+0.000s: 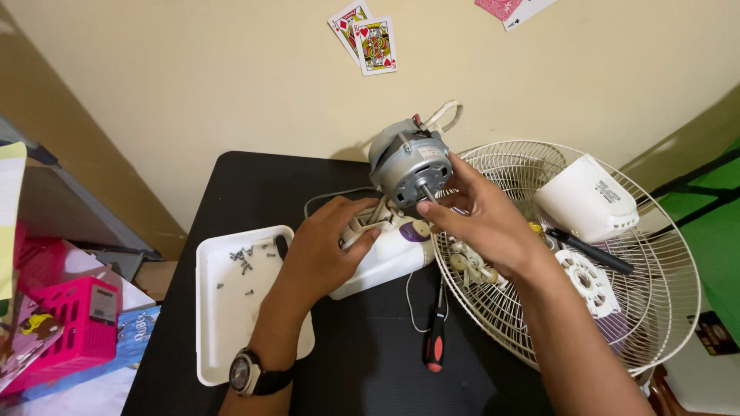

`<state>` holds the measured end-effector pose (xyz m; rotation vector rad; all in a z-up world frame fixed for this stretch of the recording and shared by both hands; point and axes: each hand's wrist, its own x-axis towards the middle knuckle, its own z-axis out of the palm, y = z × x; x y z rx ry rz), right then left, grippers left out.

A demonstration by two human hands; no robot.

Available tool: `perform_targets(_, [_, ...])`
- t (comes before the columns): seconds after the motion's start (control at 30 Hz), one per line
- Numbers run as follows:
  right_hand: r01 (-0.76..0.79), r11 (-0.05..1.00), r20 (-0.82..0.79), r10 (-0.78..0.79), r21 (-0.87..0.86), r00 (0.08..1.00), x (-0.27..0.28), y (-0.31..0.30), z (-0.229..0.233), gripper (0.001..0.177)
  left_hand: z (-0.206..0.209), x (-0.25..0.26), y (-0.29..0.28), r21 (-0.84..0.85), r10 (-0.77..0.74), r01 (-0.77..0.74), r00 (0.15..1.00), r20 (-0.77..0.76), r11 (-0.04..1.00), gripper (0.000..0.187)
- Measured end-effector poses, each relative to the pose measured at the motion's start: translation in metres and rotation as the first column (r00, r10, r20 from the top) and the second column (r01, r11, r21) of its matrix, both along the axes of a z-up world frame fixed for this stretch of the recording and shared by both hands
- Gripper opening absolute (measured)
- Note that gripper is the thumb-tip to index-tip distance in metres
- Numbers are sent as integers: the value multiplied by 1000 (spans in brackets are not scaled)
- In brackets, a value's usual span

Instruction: The person disassembles an electric fan by removing screws and separating the motor housing from the base. They use a screwdriver to loosen fasteners and place removed screws into a tray. The fan cage and other components remain on the table.

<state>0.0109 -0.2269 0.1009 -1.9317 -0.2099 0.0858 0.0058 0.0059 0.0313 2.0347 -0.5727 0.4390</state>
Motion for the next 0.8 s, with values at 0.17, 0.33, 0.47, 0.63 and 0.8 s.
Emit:
perform_targets(0.17, [-38,994,-15,37,-106,999,10,-7,5,73,1,0,1,-34,3,-3,1000,-16,999,41])
perform_targets(0.33, [57,897,210,40,-438,977,10,-10,4,35,1,0,2,-113,-1,-15,990,-141,993,43])
perform_targets(0.47, [112,849,289,50,-516,956,7,-1,1,22,2,2,4,-121,-4,-18,984,-177,993,43])
perform_targets(0.63, [94,880,277,43,-465,960,7,3,-2,27,0,2,4,-152,-19,-4,989,-145,988,41])
perform_targets(0.8, [55,951,307,43,-305,951,17,-3,-16,23,-3,3,5,-134,-20,13,999,-51,991,40])
